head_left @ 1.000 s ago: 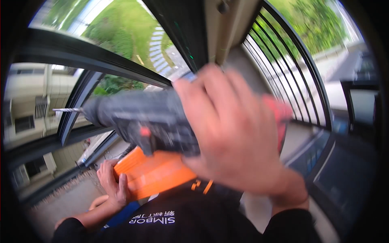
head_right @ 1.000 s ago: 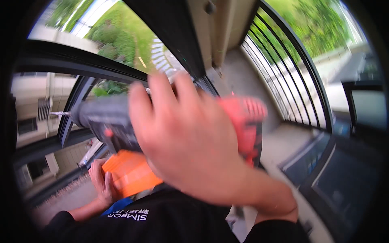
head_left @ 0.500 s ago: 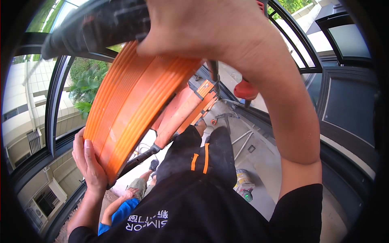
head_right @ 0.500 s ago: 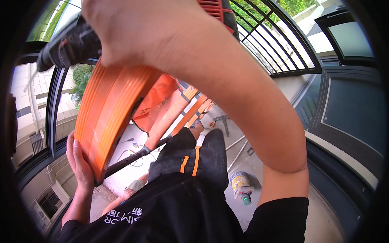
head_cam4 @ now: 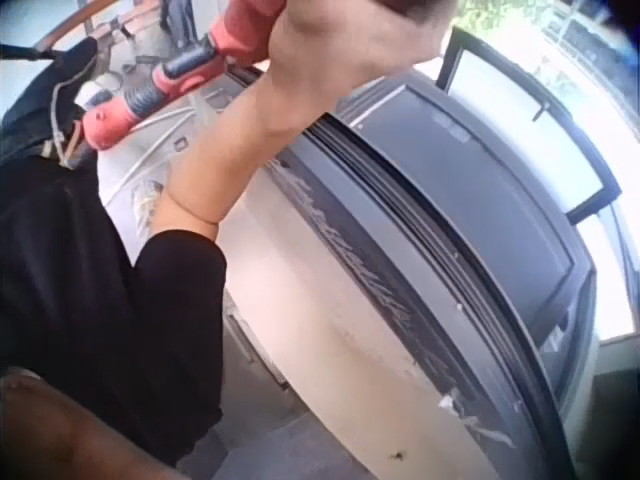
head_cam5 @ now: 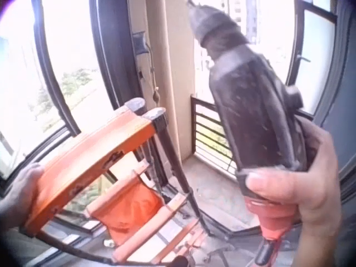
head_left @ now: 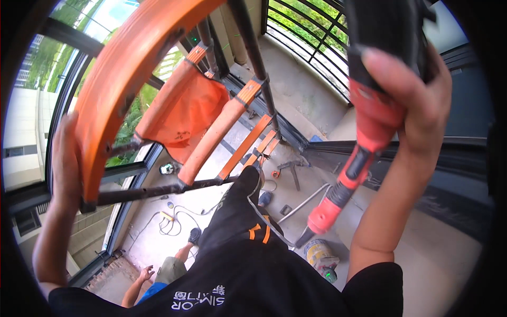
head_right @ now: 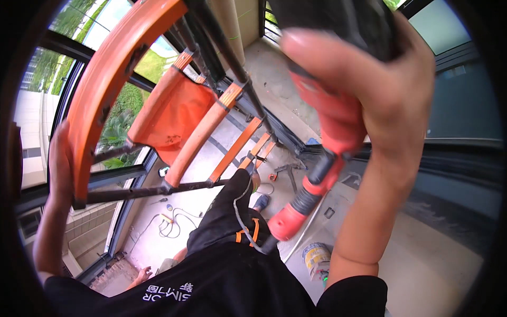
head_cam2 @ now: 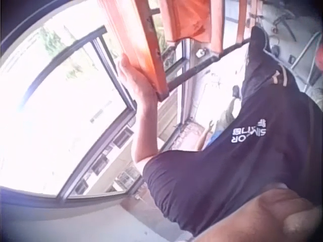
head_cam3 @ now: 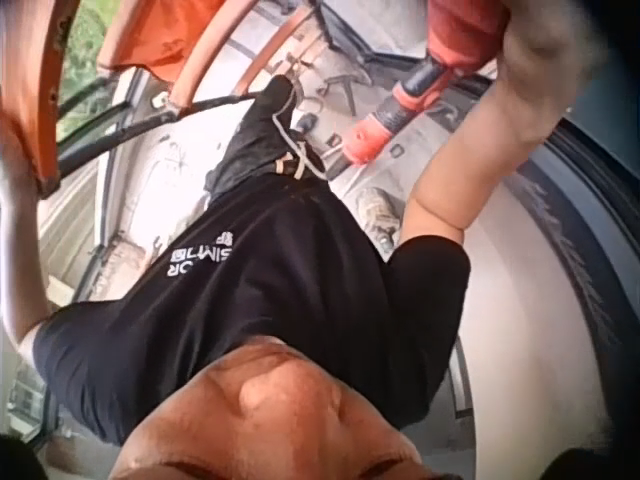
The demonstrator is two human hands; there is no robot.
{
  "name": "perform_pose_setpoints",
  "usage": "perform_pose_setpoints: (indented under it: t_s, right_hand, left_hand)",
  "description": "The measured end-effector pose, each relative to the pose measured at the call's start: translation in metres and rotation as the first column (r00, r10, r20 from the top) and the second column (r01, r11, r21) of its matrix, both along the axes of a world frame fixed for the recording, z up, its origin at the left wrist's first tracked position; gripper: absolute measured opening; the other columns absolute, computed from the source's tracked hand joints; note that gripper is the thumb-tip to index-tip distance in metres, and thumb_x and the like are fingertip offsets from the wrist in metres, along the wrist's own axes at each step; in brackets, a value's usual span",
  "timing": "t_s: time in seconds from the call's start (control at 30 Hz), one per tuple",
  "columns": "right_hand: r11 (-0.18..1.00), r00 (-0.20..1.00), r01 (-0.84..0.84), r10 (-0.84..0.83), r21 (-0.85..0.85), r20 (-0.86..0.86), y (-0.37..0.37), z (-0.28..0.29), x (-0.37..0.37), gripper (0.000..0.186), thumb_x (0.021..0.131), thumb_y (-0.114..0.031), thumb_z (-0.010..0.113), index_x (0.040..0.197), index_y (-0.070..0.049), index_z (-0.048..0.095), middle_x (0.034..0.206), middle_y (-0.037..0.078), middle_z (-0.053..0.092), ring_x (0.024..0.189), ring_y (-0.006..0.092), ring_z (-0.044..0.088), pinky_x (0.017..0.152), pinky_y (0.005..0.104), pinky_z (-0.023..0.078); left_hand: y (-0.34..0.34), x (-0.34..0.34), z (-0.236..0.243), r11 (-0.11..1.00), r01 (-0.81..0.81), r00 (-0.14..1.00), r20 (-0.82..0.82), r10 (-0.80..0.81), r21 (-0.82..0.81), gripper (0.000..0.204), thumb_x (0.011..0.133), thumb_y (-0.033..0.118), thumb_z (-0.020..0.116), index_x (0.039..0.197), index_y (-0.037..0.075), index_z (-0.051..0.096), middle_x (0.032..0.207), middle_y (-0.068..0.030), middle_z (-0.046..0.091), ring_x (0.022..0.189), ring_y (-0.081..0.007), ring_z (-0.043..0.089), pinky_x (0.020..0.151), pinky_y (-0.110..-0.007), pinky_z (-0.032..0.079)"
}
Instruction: The person installs a window frame by fastening the upper frame with a power drill and a hammer, drilling holes into the frame and concrete with hammer drills, and driving fasteners into the frame with a hammer.
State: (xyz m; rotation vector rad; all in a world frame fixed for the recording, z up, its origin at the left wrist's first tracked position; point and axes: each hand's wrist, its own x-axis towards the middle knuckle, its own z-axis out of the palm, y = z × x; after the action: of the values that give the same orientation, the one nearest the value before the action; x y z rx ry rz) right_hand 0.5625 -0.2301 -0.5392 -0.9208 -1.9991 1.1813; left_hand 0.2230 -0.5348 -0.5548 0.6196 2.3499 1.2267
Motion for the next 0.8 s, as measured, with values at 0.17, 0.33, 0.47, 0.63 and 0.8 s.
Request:
perform_pose_setpoints:
  t_s: [0.17,0.33,0.47,0.63,0.8]
  right_hand:
    - [0.975,0.959,0.212,-0.221,-0.069,-0.18,-0.084,-0.065,0.107,0.084,0.058,-0.029,0.092,0.129,0.007,0.064,0.114,0.012,0.071,0.102,0.0224,0.07,0.098,0.0344,0.053]
    - [0.897,0.887,0.437,-0.443,-0.073,-0.13,-0.172,-0.109,0.234,0.105,0.054,-0.037,0.095,0.141,0.005,0.052,0.127,0.012,0.063,0.109,0.0229,0.065,0.1,0.0357,0.05]
    - [0.856,0.847,0.512,-0.516,-0.068,-0.126,-0.252,-0.097,0.317,0.105,0.057,-0.042,0.097,0.139,0.003,0.049,0.118,0.008,0.061,0.103,0.0193,0.063,0.094,0.0346,0.052]
    - [0.768,0.749,0.635,-0.589,0.079,-0.303,-0.358,-0.09,0.412,0.091,0.075,-0.029,0.092,0.145,0.003,0.044,0.125,0.017,0.062,0.102,0.0302,0.068,0.091,0.0471,0.06]
    - [0.587,0.574,0.801,-0.696,0.118,-0.432,-0.483,-0.055,0.401,0.078,0.084,-0.018,0.083,0.149,0.004,0.046,0.132,0.026,0.062,0.106,0.0374,0.068,0.09,0.0505,0.06]
  left_hand:
    - [0.002,0.003,0.002,1.0,0.009,0.999,-0.051,-0.009,-0.009,0.058,0.104,0.051,0.055,0.131,0.0,0.064,0.104,-0.0103,0.068,0.088,-0.0122,0.065,0.081,-0.028,0.052]
    - [-0.001,-0.008,0.004,0.993,0.031,0.987,-0.153,-0.048,-0.11,0.06,0.1,0.052,0.06,0.127,-0.002,0.067,0.109,-0.0125,0.068,0.095,-0.0169,0.064,0.085,-0.031,0.05]
    - [-0.013,-0.035,0.009,0.912,0.123,0.82,-0.477,-0.315,-0.391,0.052,0.106,0.054,0.055,0.099,0.003,0.064,0.085,-0.0049,0.059,0.079,-0.0125,0.055,0.077,-0.032,0.046]
    - [0.01,-0.114,0.028,0.764,0.565,0.806,0.013,-0.591,-0.311,0.059,0.107,0.054,0.055,0.129,0.0,0.065,0.104,-0.0058,0.071,0.088,-0.0112,0.067,0.084,-0.029,0.055]
    - [0.108,-0.155,-0.013,0.583,0.733,0.297,0.606,-0.738,0.35,0.083,0.104,0.063,0.049,0.152,-0.005,0.046,0.13,-0.0242,0.068,0.112,-0.0289,0.072,0.101,-0.041,0.057]
